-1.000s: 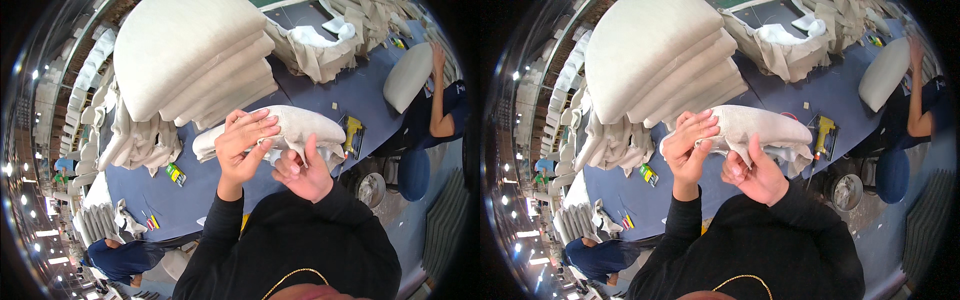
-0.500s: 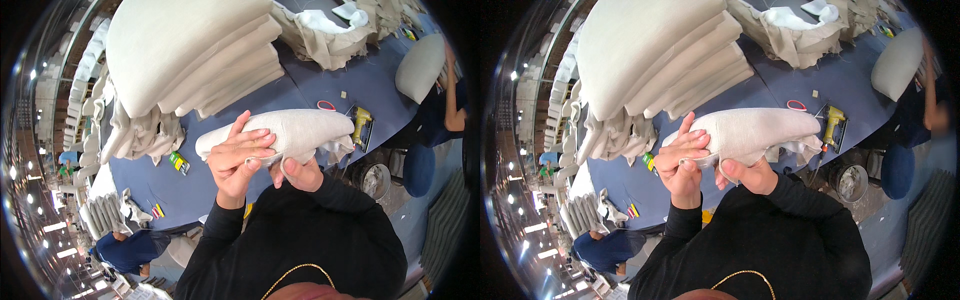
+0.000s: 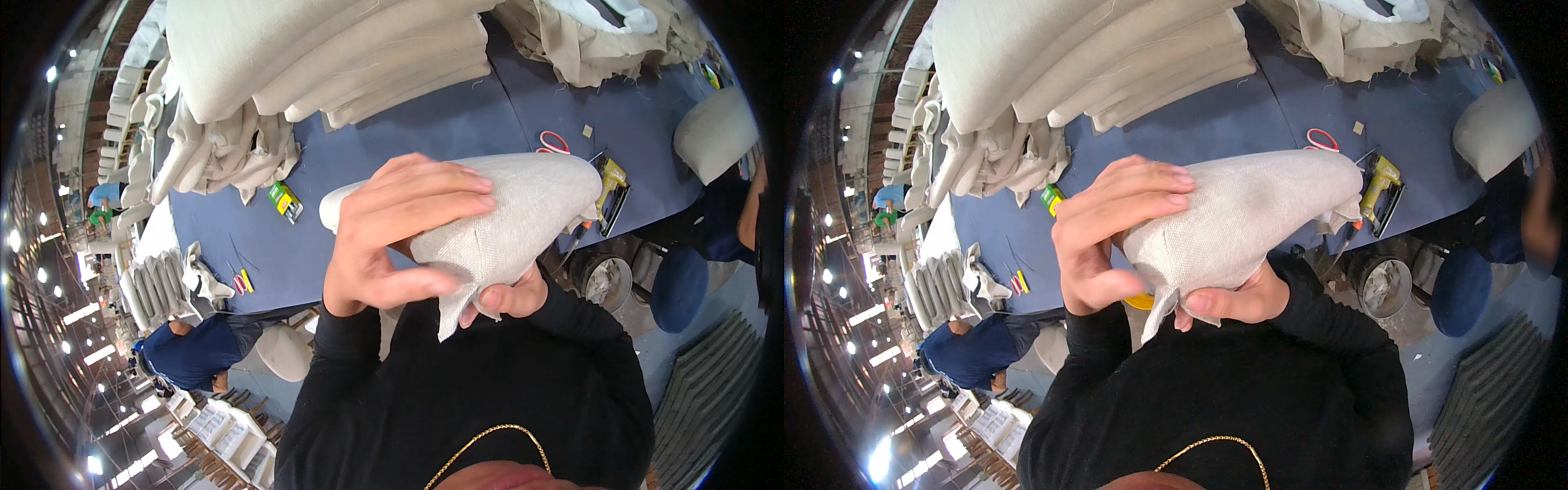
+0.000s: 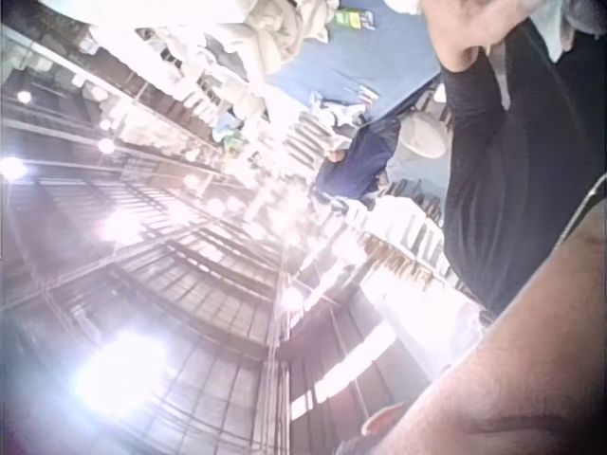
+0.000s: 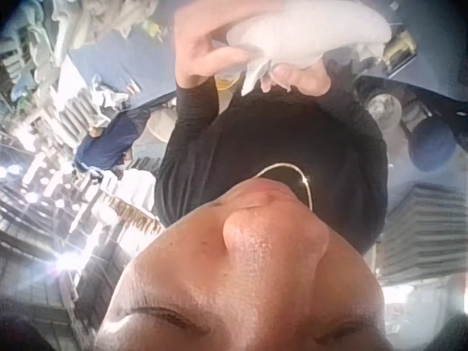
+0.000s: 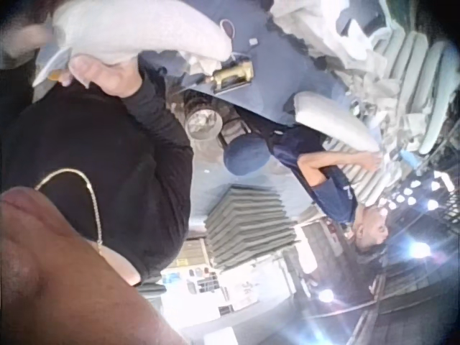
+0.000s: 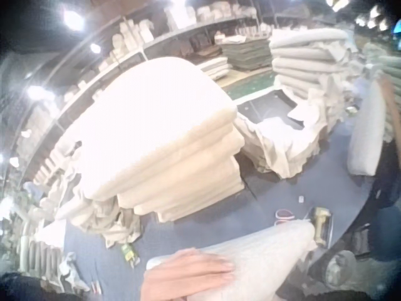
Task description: The person is upholstering a curved furniture component, likely a chair armrest. They use a staple gun to secure white fabric over a foam-covered frame, a screwdriver to tuck and adjust the material, and scissors to trim excess fabric. The process involves repeated cycles of pulling, stapling, and trimming to achieve a smooth finish.
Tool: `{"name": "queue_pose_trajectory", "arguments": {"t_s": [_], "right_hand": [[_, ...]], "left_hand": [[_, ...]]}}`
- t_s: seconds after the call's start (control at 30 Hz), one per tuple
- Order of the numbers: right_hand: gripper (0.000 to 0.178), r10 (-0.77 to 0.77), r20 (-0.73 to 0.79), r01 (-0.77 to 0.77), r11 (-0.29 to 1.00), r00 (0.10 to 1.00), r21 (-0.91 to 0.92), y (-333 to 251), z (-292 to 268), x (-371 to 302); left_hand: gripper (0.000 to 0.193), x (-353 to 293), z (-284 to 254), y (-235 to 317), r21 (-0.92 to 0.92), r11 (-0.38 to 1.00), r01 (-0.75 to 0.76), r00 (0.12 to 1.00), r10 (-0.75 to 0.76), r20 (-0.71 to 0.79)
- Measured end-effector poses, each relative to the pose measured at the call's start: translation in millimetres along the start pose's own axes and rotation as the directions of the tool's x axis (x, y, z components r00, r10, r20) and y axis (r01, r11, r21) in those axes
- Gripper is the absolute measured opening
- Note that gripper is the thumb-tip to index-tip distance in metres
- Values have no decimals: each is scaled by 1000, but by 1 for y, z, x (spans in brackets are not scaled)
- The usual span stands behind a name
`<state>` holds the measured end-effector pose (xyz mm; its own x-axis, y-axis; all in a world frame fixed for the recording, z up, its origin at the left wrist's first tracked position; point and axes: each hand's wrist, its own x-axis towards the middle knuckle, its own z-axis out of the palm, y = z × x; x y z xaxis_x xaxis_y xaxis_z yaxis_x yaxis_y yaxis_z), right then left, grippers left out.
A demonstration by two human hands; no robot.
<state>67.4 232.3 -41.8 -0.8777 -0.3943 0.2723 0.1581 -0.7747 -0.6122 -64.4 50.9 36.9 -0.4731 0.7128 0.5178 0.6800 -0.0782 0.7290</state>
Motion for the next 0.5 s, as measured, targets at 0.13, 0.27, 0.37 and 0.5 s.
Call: {"name": "queue_pose_trajectory", "arguments": {"t_s": [0.13, 0.27, 0.37, 0.5], "right_hand": [[49, -28, 26, 29, 1000, 999, -4, 7, -10, -5], [33, 27, -111, -26, 1000, 993, 11, -4, 4, 2], [35, 132, -147, -126, 991, 980, 51, -15, 11, 1], [57, 73, -107, -59, 990, 992, 130, 4, -10, -17]], "left_hand": [[67, 12, 5, 3, -81, 993, 90, 991, -81, 111], [49, 37, -2, -24, -452, 891, 50, 940, 111, 322], [34, 51, 3, -42, -647, 757, 94, 888, 230, 398], [21, 67, 14, -50, -726, 648, 229, 864, 209, 458]]}}
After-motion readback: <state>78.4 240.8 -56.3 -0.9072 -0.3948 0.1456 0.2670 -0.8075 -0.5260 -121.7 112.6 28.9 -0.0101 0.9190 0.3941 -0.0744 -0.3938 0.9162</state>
